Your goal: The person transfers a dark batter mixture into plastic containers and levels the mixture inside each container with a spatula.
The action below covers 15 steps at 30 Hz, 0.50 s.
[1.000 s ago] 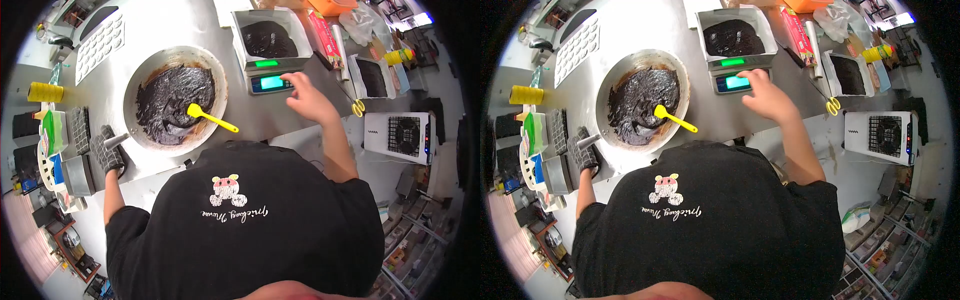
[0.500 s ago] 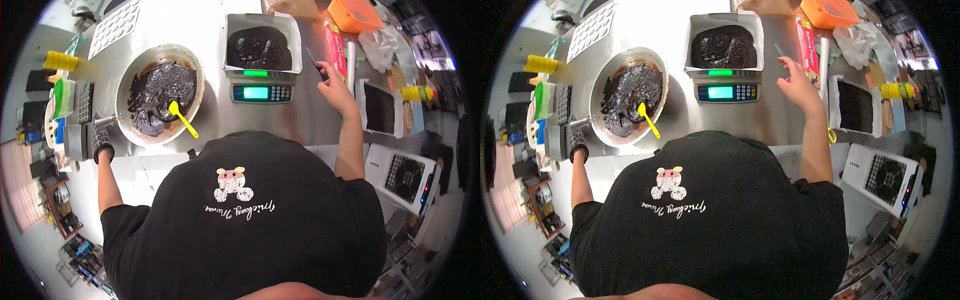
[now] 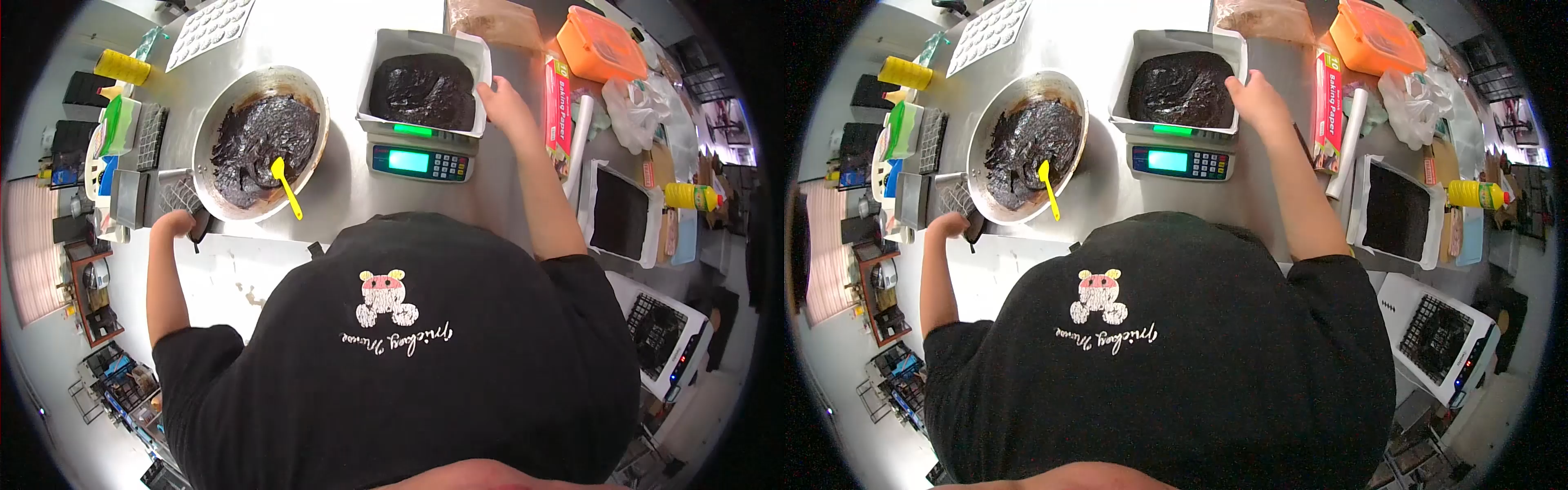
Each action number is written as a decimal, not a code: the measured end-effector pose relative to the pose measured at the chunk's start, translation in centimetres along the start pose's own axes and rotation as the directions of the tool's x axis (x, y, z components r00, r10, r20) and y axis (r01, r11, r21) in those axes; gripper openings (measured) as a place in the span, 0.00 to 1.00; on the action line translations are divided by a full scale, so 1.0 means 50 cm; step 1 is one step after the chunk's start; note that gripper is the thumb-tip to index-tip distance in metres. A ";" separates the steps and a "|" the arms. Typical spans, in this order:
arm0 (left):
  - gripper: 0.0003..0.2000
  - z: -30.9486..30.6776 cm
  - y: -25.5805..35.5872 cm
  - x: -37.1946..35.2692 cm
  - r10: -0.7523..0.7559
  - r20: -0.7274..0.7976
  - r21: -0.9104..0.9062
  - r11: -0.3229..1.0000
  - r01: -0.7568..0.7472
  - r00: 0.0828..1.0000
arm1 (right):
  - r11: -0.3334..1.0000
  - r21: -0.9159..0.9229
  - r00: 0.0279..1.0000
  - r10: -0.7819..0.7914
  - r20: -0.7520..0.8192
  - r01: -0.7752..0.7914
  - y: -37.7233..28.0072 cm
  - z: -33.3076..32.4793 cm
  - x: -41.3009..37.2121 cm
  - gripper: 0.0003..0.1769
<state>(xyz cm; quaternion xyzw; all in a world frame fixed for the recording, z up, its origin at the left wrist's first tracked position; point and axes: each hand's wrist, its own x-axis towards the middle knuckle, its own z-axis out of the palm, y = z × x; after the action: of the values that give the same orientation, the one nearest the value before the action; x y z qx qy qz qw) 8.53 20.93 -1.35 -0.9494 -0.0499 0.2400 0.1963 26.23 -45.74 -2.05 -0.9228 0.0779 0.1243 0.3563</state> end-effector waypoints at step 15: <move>0.31 -0.457 0.704 0.203 0.027 -0.083 -0.893 0.441 -0.087 0.996 | 0.981 -0.157 0.969 -0.146 -0.197 0.116 -0.024 0.021 -0.007 0.40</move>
<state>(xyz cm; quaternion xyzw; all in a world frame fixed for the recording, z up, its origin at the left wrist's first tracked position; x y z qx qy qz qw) 28.34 -17.43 -1.28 -0.9175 -0.1315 0.1570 -0.3411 25.99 -44.11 -1.91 -0.9572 0.0442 0.0087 0.2860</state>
